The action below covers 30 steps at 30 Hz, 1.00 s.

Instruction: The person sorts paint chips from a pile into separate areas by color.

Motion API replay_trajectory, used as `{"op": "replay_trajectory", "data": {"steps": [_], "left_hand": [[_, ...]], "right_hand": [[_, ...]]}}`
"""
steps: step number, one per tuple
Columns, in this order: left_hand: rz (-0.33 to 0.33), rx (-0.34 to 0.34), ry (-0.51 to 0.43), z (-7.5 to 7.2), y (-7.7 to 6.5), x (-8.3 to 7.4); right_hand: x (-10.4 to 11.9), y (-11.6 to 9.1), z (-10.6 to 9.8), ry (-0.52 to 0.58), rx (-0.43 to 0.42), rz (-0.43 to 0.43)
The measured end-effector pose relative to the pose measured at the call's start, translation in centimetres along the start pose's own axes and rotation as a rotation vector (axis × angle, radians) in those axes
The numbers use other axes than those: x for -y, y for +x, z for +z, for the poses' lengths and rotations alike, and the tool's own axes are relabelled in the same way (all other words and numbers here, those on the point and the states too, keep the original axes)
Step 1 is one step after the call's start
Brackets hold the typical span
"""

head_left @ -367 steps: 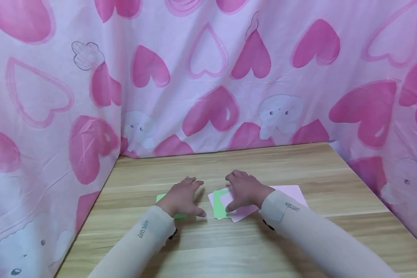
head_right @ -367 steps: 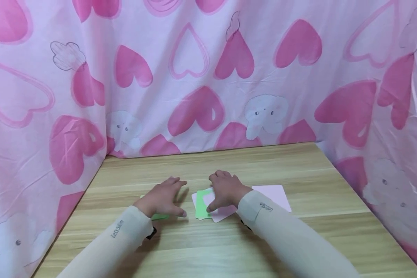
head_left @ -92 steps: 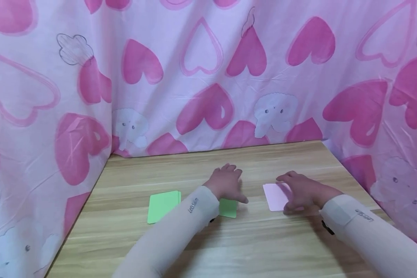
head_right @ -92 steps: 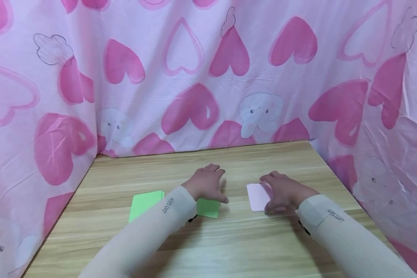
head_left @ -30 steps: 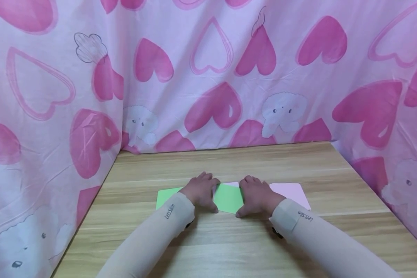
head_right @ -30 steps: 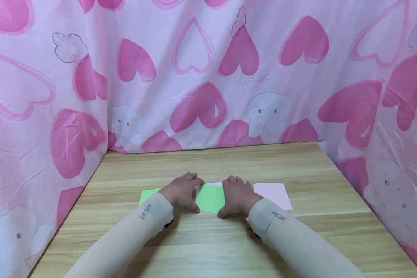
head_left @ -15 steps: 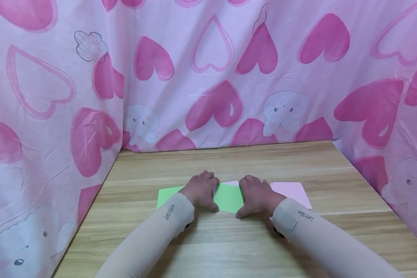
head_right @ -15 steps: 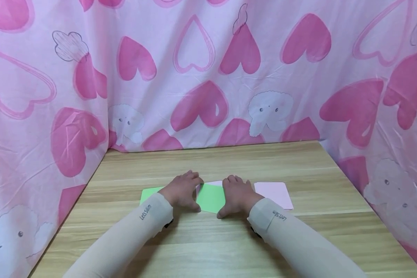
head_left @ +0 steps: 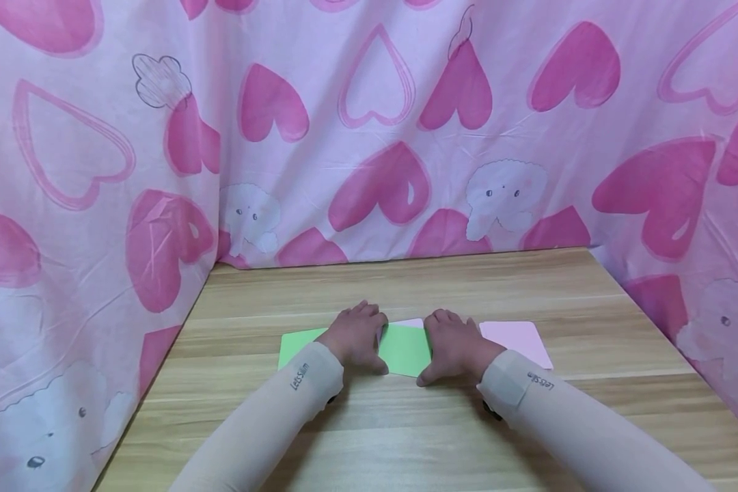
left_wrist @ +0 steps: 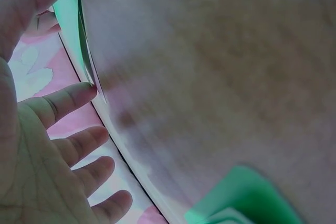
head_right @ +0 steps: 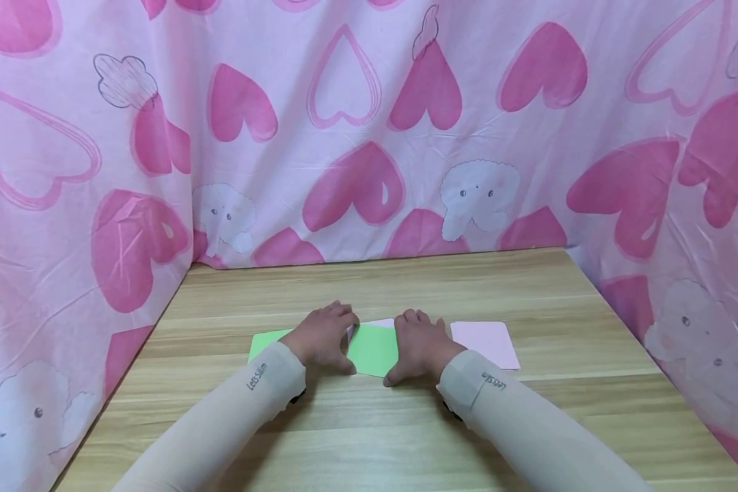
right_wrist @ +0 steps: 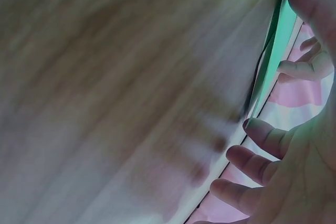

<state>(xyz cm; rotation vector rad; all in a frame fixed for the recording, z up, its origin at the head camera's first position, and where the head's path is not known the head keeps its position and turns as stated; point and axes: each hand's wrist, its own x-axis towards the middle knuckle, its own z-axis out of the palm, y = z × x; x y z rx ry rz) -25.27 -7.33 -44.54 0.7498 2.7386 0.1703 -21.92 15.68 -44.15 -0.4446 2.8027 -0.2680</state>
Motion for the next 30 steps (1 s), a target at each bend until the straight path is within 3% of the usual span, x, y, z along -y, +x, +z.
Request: {"op": "replay_trajectory", "data": {"steps": [17,30], "left_hand": [[0.011,-0.01,-0.03,0.38,-0.14,0.18],[0.021,-0.007,0.01,-0.01,-0.15,-0.26]], "right_hand": [[0.41,0.0,0.28,-0.057,-0.06,-0.028],[0.78,-0.29,0.0,-0.065,-0.02,0.004]]}}
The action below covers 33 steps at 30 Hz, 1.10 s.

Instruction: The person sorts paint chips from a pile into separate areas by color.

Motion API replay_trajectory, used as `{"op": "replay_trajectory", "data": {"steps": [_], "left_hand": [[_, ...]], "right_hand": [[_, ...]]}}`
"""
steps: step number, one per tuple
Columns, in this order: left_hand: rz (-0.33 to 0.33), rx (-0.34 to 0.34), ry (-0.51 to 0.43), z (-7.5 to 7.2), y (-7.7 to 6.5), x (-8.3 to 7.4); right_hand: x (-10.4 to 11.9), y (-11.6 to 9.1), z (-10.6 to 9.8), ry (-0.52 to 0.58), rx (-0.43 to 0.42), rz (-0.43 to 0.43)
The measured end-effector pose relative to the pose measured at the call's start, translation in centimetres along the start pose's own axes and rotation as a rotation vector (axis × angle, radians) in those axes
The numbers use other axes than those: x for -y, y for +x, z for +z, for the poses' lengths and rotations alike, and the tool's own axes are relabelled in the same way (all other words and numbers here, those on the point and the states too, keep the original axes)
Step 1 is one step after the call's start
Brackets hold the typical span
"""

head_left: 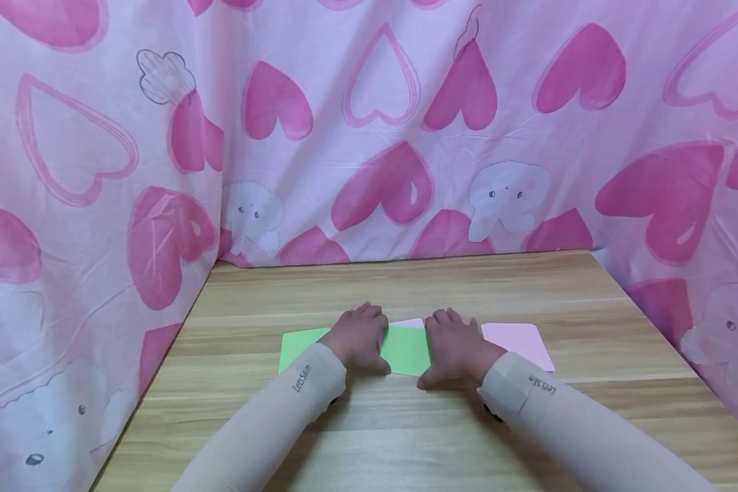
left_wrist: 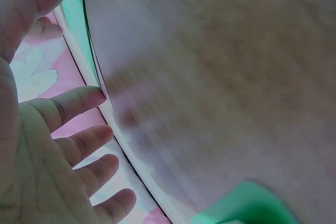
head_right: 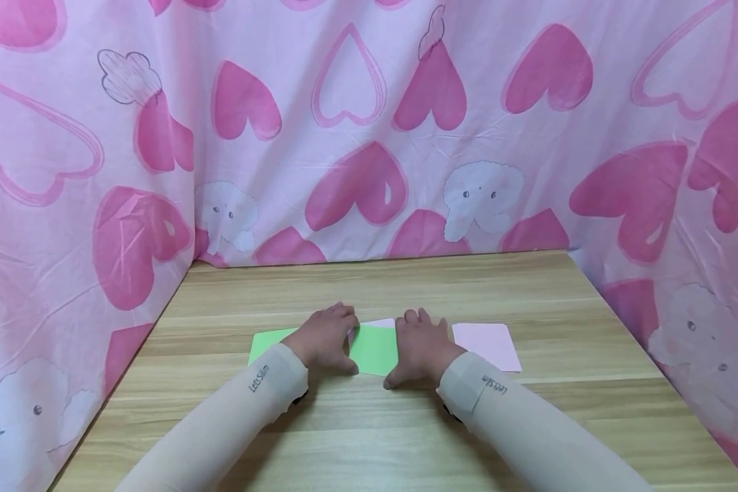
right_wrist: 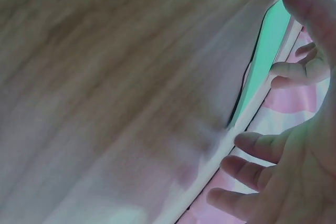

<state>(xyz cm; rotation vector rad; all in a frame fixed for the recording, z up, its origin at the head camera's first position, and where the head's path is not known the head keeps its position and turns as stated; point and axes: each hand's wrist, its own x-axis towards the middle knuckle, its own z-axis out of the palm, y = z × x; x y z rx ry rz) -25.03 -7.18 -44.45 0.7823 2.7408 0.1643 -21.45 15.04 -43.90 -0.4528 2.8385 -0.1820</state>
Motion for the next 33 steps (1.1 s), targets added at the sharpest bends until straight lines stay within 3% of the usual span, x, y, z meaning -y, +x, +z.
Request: {"op": "replay_trajectory", "data": {"steps": [10,16,33], "left_hand": [[0.008,0.001,0.029,-0.37,0.06,-0.31],[0.009,0.011,-0.009,-0.47,-0.23,-0.46],[-0.003,0.039,-0.025,-0.39,-0.08,-0.37]], "right_hand": [[-0.59,0.48,0.23,0.055,0.019,0.025],[-0.35,0.42,0.22,0.081,0.023,0.023],[-0.39,0.28,0.13,0.071,0.025,0.035]]}}
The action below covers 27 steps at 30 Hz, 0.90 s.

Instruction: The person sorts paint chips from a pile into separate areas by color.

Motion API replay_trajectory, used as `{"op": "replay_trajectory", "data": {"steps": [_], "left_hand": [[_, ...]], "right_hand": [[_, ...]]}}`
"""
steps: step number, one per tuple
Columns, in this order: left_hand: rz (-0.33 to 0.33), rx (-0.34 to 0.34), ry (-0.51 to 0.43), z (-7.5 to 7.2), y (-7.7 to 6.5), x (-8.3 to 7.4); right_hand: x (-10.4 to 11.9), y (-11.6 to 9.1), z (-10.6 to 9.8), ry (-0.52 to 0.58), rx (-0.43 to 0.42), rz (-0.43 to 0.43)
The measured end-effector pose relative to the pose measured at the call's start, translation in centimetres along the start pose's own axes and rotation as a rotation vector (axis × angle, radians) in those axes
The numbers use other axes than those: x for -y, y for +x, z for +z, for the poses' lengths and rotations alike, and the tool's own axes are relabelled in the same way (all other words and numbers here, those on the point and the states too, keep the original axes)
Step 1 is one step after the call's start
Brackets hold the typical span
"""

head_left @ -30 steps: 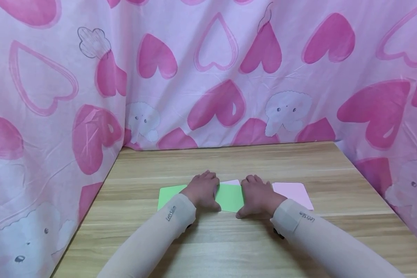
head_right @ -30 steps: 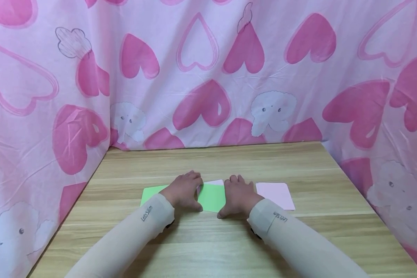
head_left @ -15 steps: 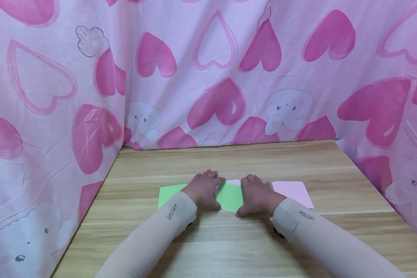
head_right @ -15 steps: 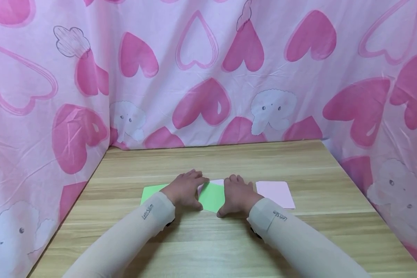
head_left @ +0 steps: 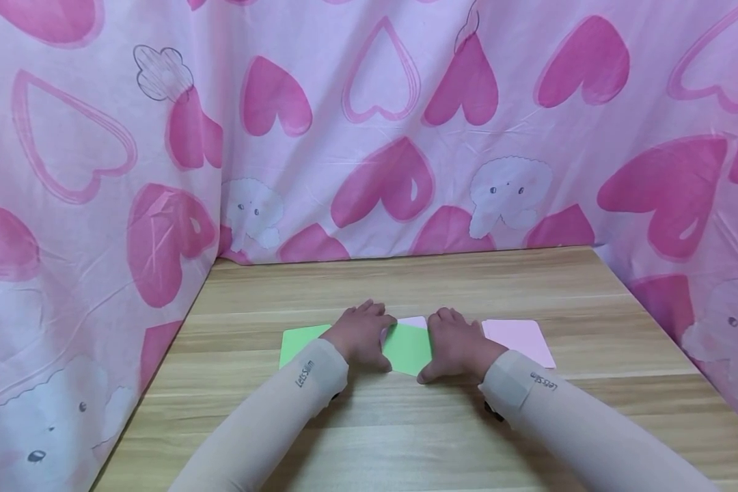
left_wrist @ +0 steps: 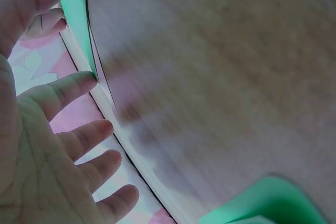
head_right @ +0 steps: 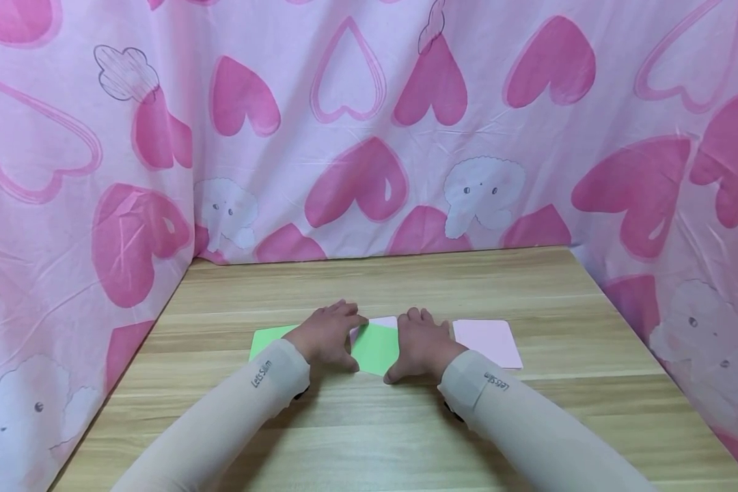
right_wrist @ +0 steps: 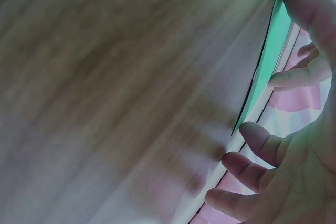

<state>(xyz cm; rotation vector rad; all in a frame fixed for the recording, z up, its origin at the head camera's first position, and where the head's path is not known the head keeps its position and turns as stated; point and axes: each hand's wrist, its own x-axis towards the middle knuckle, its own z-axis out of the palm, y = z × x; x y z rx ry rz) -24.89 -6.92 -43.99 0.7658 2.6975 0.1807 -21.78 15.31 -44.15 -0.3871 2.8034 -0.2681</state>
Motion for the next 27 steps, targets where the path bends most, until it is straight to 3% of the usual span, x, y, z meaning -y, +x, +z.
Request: {"op": "replay_trajectory", "data": {"steps": [13,27], "left_hand": [[0.04,-0.022,0.033,0.13,0.13,-0.17],[0.036,-0.018,0.057,-0.01,-0.17,-0.29]], "right_hand": [[0.02,0.02,0.15,0.003,-0.03,-0.021],[0.16,-0.07,0.2,-0.034,-0.043,-0.043]]}}
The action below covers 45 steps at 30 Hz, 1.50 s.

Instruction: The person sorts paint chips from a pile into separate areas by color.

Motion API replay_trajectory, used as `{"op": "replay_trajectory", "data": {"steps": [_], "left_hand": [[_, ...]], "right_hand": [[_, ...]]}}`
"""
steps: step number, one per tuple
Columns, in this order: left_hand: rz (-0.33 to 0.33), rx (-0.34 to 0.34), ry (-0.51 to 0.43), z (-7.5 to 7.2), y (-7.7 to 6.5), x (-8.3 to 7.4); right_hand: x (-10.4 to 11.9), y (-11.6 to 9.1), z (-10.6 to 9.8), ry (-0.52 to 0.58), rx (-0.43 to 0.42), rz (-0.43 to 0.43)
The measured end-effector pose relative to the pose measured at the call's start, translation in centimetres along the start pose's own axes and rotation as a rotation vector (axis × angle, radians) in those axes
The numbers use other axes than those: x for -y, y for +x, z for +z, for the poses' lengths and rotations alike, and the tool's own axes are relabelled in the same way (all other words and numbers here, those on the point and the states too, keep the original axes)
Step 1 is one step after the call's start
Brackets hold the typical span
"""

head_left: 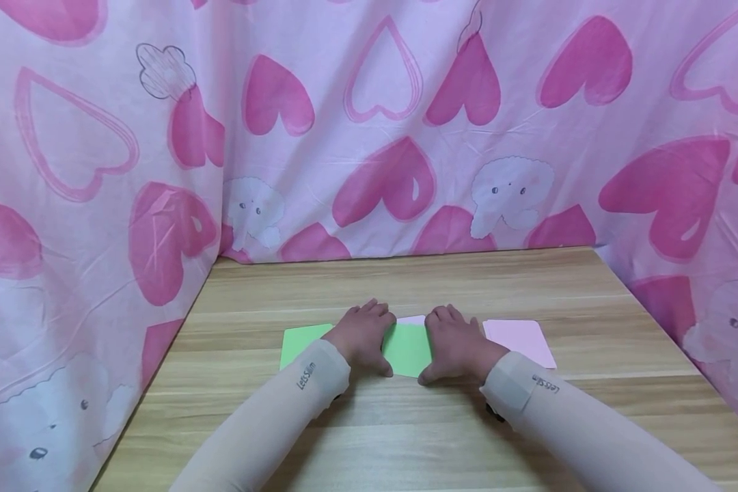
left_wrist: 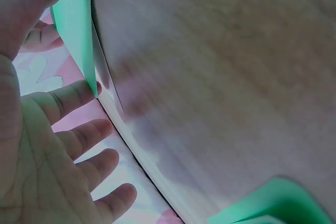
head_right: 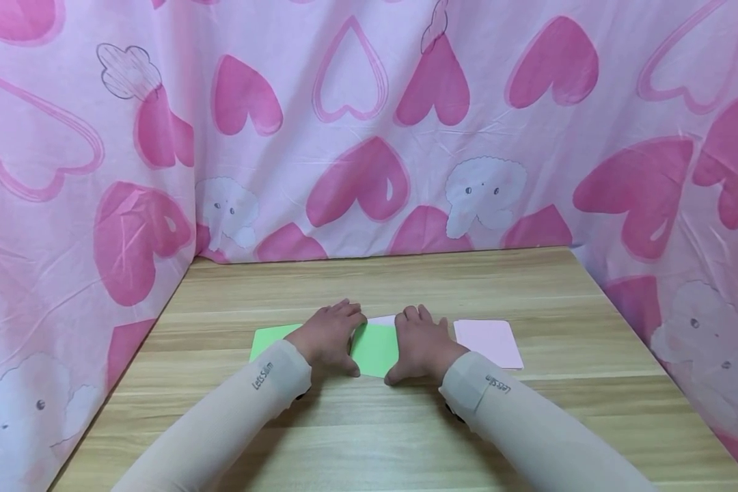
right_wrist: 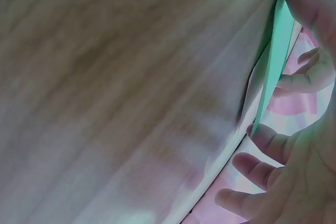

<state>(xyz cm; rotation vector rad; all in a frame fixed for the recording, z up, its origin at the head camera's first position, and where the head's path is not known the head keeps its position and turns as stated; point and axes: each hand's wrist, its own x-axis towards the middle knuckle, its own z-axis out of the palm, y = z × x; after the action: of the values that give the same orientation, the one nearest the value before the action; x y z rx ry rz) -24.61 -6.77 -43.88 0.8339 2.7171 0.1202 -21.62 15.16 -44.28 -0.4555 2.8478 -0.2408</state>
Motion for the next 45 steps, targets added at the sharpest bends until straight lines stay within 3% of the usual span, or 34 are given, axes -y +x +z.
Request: {"op": "replay_trajectory", "data": {"steps": [21,28,36,45], "left_hand": [[-0.012,0.009,-0.021,0.1,-0.8,0.5],[-0.043,-0.014,-0.019,-0.5,-1.3,1.0],[-0.069,-0.048,-0.057,-2.1,-3.0,3.3],[-0.145,-0.041,-0.053,-1.9,-6.3,6.4]], "right_hand": [[0.8,0.2,-0.4,-0.07,-0.032,-0.044],[1.3,0.4,-1.4,-0.03,-0.043,-0.063],[3.1,1.6,-2.3,0.048,-0.066,-0.114],[6.9,3.3,-1.8,0.078,-0.05,-0.19]]}}
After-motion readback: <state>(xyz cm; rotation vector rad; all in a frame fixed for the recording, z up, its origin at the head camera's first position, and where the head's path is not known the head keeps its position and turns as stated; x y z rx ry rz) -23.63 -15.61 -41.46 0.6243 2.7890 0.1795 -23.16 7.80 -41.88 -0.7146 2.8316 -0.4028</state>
